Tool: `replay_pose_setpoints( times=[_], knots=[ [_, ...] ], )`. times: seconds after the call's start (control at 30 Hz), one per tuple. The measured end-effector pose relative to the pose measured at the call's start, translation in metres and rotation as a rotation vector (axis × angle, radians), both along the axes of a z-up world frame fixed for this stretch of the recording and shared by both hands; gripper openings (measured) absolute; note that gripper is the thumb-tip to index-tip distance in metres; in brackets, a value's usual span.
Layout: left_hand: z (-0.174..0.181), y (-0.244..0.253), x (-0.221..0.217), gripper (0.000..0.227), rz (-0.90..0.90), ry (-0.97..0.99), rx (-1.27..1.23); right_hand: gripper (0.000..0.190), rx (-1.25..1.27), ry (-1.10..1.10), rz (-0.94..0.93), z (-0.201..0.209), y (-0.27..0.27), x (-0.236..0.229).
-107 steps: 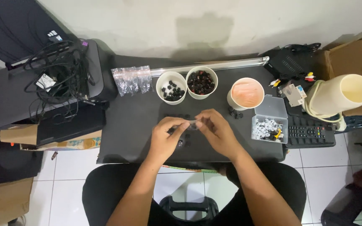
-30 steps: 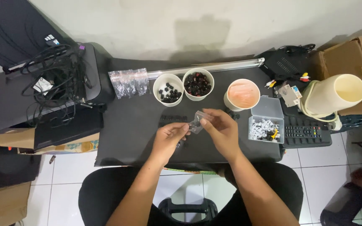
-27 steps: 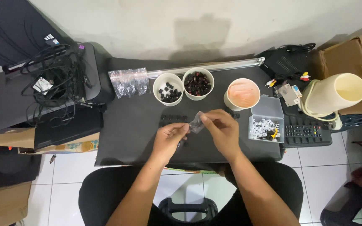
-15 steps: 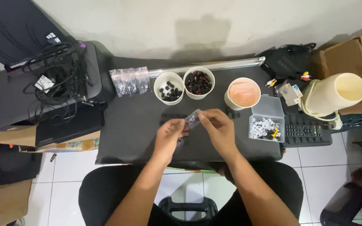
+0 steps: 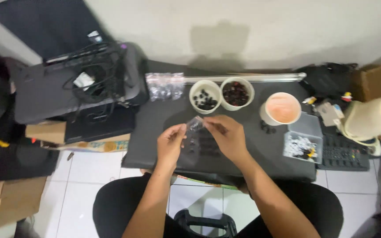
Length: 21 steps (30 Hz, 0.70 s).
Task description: The person sits at a desk and assembles small black components by hand, picking them from bowls and arranging them in a grid on a dark mat. They then place the assembled components into small plastic bags.
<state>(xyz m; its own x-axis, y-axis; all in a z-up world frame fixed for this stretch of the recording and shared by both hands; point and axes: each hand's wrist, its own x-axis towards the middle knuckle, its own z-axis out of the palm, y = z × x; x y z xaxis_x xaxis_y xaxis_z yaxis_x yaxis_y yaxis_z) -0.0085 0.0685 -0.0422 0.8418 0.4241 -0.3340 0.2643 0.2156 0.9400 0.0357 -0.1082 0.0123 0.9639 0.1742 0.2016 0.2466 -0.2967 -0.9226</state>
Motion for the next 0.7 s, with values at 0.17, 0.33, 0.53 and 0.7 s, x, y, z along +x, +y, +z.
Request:
replay_pose_setpoints(
  times=[0.17, 0.33, 0.53, 0.7],
  knots=[
    [-0.021, 0.039, 0.017, 0.03, 0.205, -0.034, -0.077, 0.012, -0.117, -0.133, 0.148, 0.004, 0.08, 0.047],
    [-0.056, 0.064, 0.047, 0.024, 0.424, -0.057, -0.184, 0.007, -0.25, -0.21, 0.197, -0.014, 0.139, 0.086],
    [-0.05, 0.071, 0.069, 0.024, 0.568, -0.018, -0.435, 0.01, -0.442, -0.195, 0.208, -0.038, 0.176, 0.119],
    [-0.017, 0.072, 0.073, 0.034, 0.557, 0.031, -0.396, 0.007, -0.447, -0.192, 0.161, -0.043, 0.186, 0.124]
  ],
)
